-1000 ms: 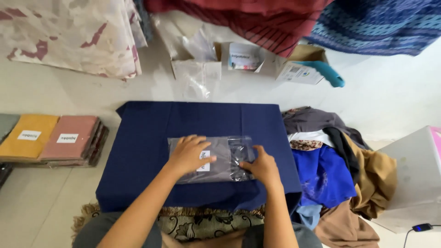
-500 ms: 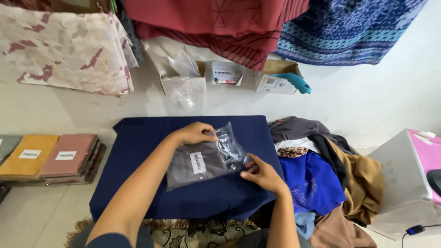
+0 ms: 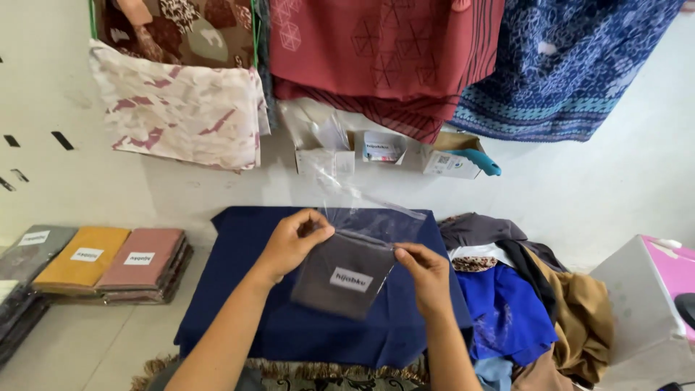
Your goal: The person folds a grey piece of fabric on a blue surface, using a lint roller to clean it before folding. They then place the folded fabric into a clear plastic bag, seal it, and attach a label to the package.
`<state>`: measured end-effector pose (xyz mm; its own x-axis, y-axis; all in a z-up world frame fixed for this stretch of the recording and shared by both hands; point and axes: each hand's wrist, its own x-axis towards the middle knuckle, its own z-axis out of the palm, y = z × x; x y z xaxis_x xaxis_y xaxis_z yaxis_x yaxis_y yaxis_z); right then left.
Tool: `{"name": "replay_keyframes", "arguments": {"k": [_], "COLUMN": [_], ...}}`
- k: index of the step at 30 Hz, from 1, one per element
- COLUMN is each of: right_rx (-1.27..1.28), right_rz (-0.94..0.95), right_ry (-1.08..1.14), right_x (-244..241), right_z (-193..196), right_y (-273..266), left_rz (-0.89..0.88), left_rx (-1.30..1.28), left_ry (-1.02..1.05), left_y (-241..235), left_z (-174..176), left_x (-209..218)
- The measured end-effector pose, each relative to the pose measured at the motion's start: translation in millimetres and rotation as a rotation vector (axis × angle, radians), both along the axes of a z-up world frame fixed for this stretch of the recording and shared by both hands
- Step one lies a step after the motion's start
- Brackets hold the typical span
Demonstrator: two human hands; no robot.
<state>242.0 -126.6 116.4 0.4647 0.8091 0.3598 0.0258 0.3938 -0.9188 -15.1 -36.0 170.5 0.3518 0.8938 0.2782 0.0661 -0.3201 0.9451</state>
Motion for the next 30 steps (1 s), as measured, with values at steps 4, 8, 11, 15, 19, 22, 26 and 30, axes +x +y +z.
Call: {"name": "replay_keyframes", "arguments": {"k": [4, 8, 11, 15, 19, 22, 26, 30], "right_rx": [-0.16, -0.086, 0.077, 0.16, -0.005, -0.026, 0.039, 0.012], "right_rz": [0.011, -0.042, -0.081, -0.013, 0.038, 0.01, 0.048, 0.142], "right_ry": [0.034, -0.227, -0.481, -0.711, -0.804, -1.048, -1.151, -1.127], "right_x": [-0.2, 1.7, 8.2, 15.3, 5.1, 25.9, 31.4, 44.5], "right_z": [11.2, 26.9, 32.2, -20.3, -82.7, -128.9, -125.1, -124.8], "right_y": [27.7, 47.8, 46.5, 41.5, 8.7, 10.2, 0.9, 3.2], "left_rz": [0.091, 0.192, 0.193, 0.082, -0.08, -0.083, -0.013, -0.013], "left_rx": [-0.111, 0.019, 0.255, 0.537, 0.518, 0.479, 0.787, 0.814], "left_ry": [-0.042, -0.022, -0.043, 0.074, 0.295, 0.581, 0.634, 0.582], "left_y": [8.9, 22.3, 31.4, 49.1, 17.1, 18.7, 14.6, 4.7], "left_z": [-14.9, -14.8, -25.4, -96.9, -147.3, -172.9, -186.1, -176.4], "left_x": [-4.2, -3.4, -9.4, -19.3, -32.8, -39.8, -34.2, -30.0]}}
